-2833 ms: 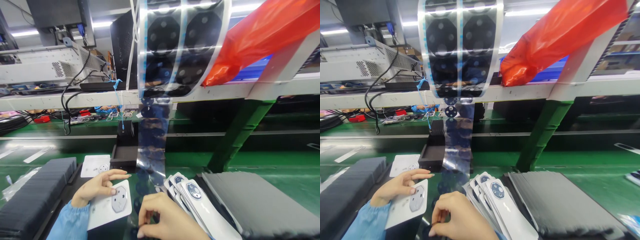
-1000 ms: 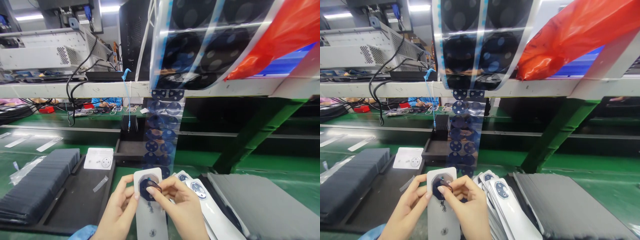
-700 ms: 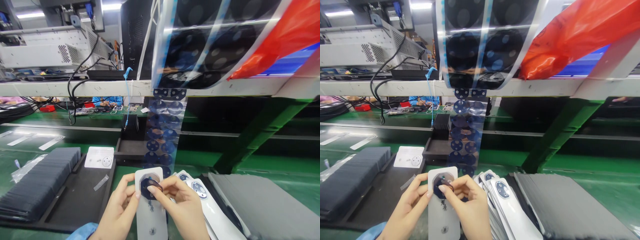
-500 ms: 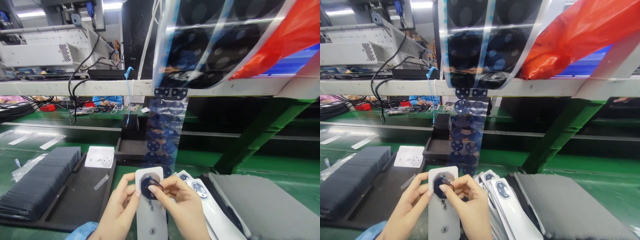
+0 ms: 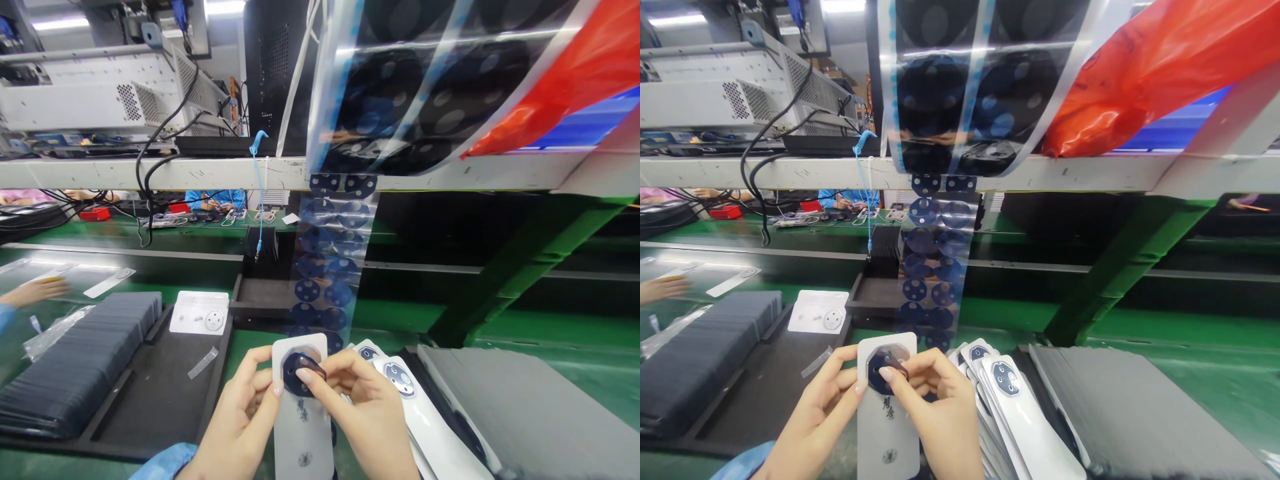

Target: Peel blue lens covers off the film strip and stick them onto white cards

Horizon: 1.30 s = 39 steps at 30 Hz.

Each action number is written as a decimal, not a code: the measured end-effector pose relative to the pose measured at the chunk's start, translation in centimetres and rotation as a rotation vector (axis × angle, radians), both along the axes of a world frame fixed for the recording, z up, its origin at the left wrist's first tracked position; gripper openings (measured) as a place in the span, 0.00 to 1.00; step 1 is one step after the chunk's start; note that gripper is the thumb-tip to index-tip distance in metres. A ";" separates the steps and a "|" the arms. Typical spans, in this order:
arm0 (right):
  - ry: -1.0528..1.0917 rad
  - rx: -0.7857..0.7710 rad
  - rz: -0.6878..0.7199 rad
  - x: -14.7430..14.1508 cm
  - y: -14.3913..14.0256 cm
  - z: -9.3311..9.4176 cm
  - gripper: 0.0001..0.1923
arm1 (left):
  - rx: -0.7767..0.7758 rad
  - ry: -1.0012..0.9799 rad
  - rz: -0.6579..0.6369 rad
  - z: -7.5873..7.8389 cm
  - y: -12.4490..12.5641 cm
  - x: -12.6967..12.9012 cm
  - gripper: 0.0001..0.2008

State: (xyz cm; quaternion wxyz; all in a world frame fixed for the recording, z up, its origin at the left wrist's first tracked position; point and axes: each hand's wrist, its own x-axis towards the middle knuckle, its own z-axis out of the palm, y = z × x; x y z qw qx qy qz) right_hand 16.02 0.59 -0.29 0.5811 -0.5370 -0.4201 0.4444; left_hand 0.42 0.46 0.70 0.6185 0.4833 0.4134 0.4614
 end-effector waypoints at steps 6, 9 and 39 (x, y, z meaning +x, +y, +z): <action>0.004 -0.001 -0.066 -0.6 -0.4 0.3 0.16 | 0.032 0.045 -0.039 0.0 0.0 -0.2 0.21; 0.019 -0.001 -0.076 -0.6 -0.5 0.4 0.16 | 0.030 0.049 -0.025 0.1 0.0 -0.1 0.22; -0.684 0.415 -0.442 -0.8 0.2 -3.1 0.35 | 0.359 0.240 0.223 -2.9 0.1 0.8 0.06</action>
